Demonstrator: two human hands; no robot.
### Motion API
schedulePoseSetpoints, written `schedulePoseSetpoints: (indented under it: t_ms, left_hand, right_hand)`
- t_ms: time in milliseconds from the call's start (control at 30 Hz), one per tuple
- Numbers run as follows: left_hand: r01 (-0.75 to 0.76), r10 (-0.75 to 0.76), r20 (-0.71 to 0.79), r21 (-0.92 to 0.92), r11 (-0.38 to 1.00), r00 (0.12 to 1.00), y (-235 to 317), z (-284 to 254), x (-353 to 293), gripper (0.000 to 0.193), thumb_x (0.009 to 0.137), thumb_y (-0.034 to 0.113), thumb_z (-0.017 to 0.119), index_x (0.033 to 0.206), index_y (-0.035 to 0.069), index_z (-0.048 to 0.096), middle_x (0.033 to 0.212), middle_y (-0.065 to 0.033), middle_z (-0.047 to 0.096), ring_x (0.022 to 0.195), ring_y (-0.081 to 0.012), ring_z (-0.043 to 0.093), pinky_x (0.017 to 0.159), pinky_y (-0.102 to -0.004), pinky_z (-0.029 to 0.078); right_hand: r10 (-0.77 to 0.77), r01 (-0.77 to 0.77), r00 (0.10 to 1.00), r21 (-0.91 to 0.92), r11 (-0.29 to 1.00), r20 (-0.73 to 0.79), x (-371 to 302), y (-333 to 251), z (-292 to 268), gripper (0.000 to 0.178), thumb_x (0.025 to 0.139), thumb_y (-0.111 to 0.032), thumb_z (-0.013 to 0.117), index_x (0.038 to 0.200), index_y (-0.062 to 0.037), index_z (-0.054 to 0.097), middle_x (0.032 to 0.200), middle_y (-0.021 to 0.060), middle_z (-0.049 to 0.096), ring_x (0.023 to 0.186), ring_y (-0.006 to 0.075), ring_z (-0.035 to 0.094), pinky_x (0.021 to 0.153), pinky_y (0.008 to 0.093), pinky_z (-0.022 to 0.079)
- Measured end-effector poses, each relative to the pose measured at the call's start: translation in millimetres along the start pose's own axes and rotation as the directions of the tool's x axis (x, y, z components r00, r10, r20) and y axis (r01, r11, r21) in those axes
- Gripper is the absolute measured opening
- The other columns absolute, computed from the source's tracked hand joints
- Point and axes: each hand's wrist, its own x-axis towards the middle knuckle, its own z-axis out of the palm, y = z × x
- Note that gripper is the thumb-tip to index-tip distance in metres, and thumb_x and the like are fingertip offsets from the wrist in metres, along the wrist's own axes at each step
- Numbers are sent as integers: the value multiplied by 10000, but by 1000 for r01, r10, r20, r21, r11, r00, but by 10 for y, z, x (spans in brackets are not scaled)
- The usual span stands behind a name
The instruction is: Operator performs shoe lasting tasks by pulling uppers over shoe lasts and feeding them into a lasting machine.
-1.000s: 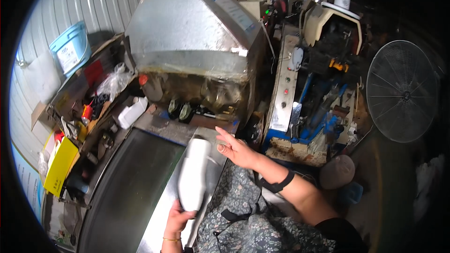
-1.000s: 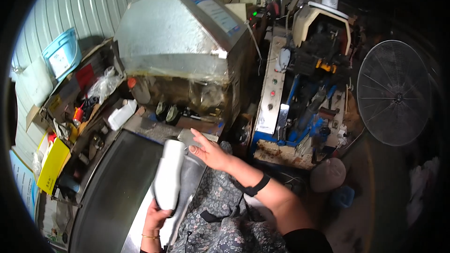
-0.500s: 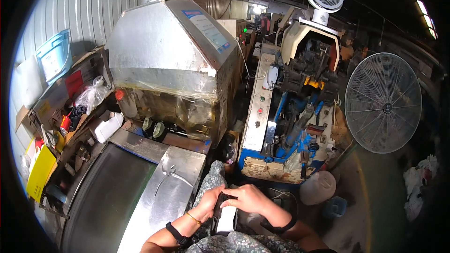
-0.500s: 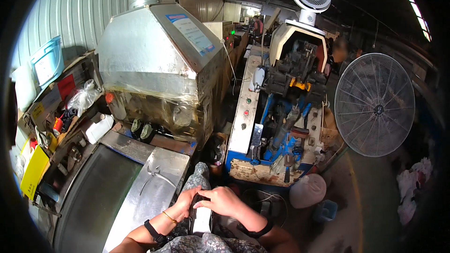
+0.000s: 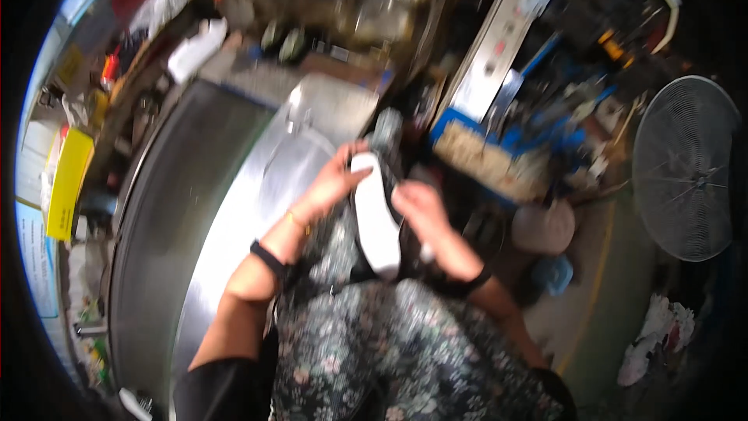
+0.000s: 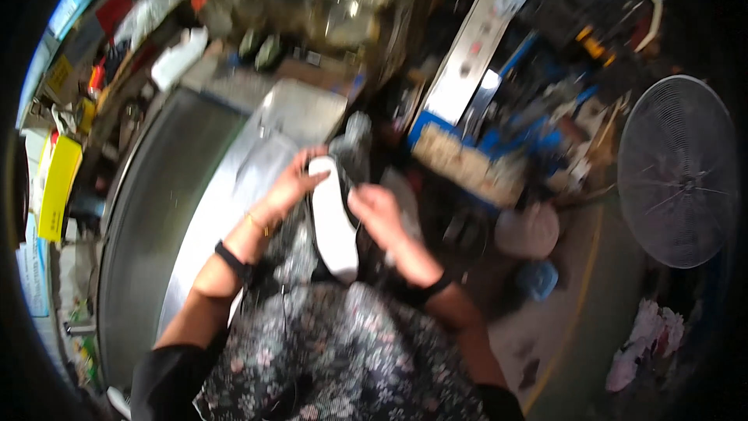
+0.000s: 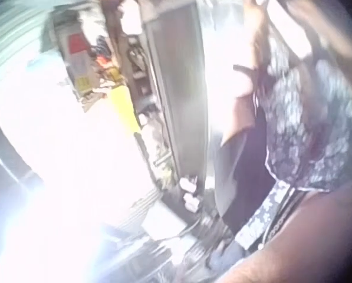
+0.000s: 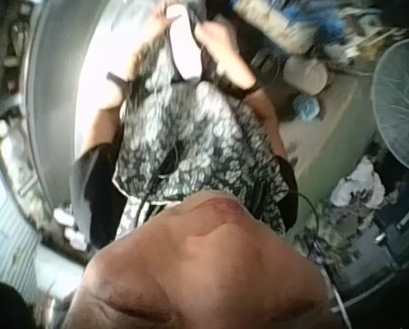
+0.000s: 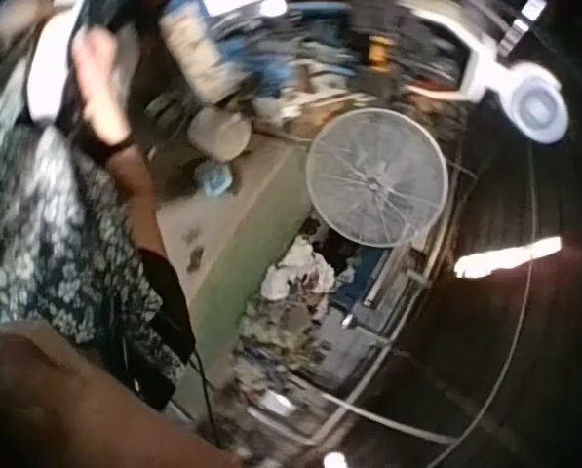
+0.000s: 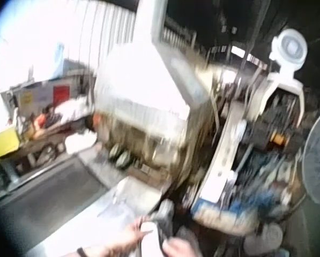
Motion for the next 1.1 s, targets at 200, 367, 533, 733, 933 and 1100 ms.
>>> schedulePoseSetpoints:
  t_ms: [200, 367, 533, 733, 933, 1100]
  left_hand:
    - [34, -42, -65, -116, 993, 997, -385, -28, -101, 399, 895, 49, 660, 1258, 65, 495, 1018, -1, 588, 914, -100, 551, 813, -232, 463]
    - [-6, 11, -86, 52, 999, 996, -502, -109, -87, 392, 897, 67, 661, 1249, 50, 488, 996, -18, 592, 894, -99, 548, 792, -241, 465]
    - [63, -64, -84, -16, 998, 994, -466, -166, 7, 406, 907, 74, 661, 1265, 76, 472, 918, 2, 594, 735, -70, 529, 613, -205, 447]
    - [43, -42, 54, -17, 999, 998, -439, -101, -21, 436, 921, 147, 645, 1313, 43, 485, 1149, -46, 597, 1037, -126, 547, 927, -288, 448]
    - [234, 65, -473, 546, 804, 879, -489, -98, -403, 522, 1033, 400, 335, 1115, -19, 635, 1082, -271, 659, 1055, -376, 629, 953, -418, 470]
    - [210, 180, -242, 961, 180, 954, -89, -196, -335, 447, 1007, 378, 373, 888, -5, 570, 740, -219, 661, 700, -459, 627, 651, -513, 508]
  right_hand:
    - [622, -622, 783, 53, 781, 20, -89, 186, 417, 761, 1005, -611, 232, 1167, 28, 612, 1106, 134, 665, 1046, 234, 599, 928, 343, 447]
    - [147, -122, 989, -636, 762, -13, -35, 195, 543, 523, 1035, -341, 299, 1121, 80, 597, 847, 267, 675, 810, 410, 673, 717, 455, 538]
    - [-137, 88, 989, -942, 325, 45, 71, 43, 625, 447, 982, -246, 446, 1054, 173, 585, 652, 244, 640, 528, 353, 648, 482, 402, 535]
    - [134, -122, 985, -117, 986, 105, -447, 384, 466, 645, 1037, -285, 406, 1540, -54, 76, 1501, 252, 317, 1400, 299, 325, 1127, 334, 260]
    - [370, -375, 922, 23, 927, 114, -143, -143, 771, 733, 1025, -317, 432, 1530, -39, -20, 1463, 279, 358, 1334, 312, 410, 1080, 351, 334]
    - [184, -190, 982, -259, 947, -47, -57, 194, 1042, 733, 1006, -284, 441, 1517, -13, -8, 1435, 368, 331, 1300, 463, 420, 1052, 443, 375]
